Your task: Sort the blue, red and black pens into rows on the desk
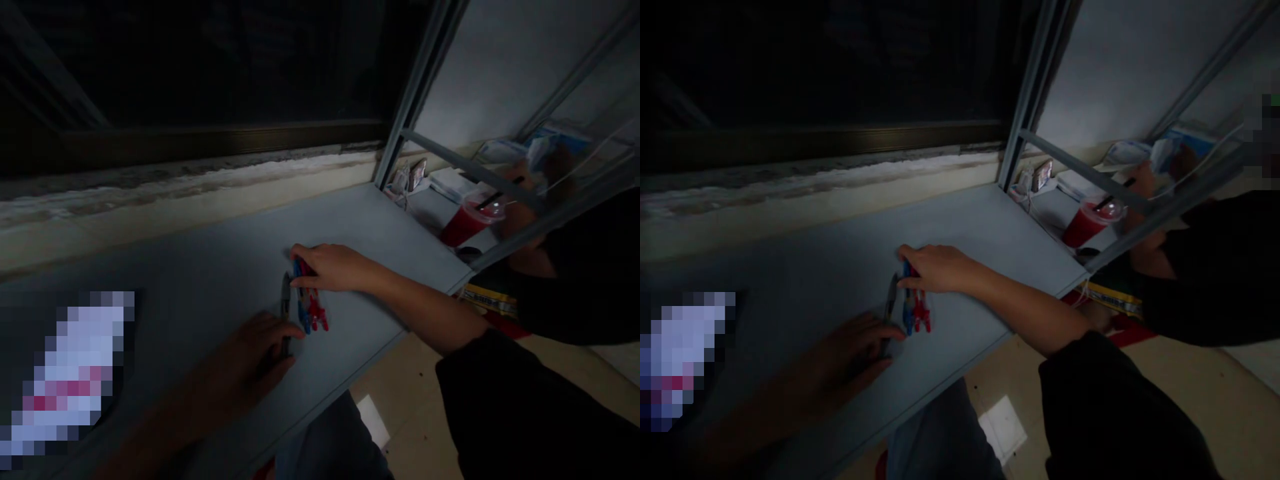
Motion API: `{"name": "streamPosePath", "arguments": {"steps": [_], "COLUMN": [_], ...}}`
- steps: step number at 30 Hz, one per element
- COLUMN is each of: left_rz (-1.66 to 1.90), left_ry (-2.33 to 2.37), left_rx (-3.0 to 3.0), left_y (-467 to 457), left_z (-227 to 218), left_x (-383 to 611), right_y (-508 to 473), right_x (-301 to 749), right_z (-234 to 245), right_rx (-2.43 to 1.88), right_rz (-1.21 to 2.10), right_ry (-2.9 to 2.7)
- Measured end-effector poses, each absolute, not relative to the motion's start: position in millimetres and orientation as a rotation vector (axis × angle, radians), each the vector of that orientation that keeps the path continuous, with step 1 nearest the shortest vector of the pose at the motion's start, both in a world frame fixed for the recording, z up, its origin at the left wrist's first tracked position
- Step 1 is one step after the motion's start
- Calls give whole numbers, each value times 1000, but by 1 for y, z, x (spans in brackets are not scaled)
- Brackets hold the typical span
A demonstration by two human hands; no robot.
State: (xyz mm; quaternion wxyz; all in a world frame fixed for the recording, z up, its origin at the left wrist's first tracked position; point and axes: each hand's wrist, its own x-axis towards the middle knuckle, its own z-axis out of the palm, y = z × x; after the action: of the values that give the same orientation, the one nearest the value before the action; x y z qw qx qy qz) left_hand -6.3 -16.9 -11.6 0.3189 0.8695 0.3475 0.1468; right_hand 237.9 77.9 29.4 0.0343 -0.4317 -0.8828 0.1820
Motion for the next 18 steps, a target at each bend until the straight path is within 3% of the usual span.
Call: {"name": "streamPosePath", "arguments": {"steps": [9,18], "left_rz": [315,362], "left_ry": [973,1027], "left_rx": [2235,2212], "left_y": [-15,-21], "left_z": [-10,9], "left_x": [-5,-11], "right_y": [73,70], "right_x": [231,224], "right_z": [24,16], "right_rx": [-1294,-1042], "right_rz": [623,985], "right_ry": [-2635,-2510]}}
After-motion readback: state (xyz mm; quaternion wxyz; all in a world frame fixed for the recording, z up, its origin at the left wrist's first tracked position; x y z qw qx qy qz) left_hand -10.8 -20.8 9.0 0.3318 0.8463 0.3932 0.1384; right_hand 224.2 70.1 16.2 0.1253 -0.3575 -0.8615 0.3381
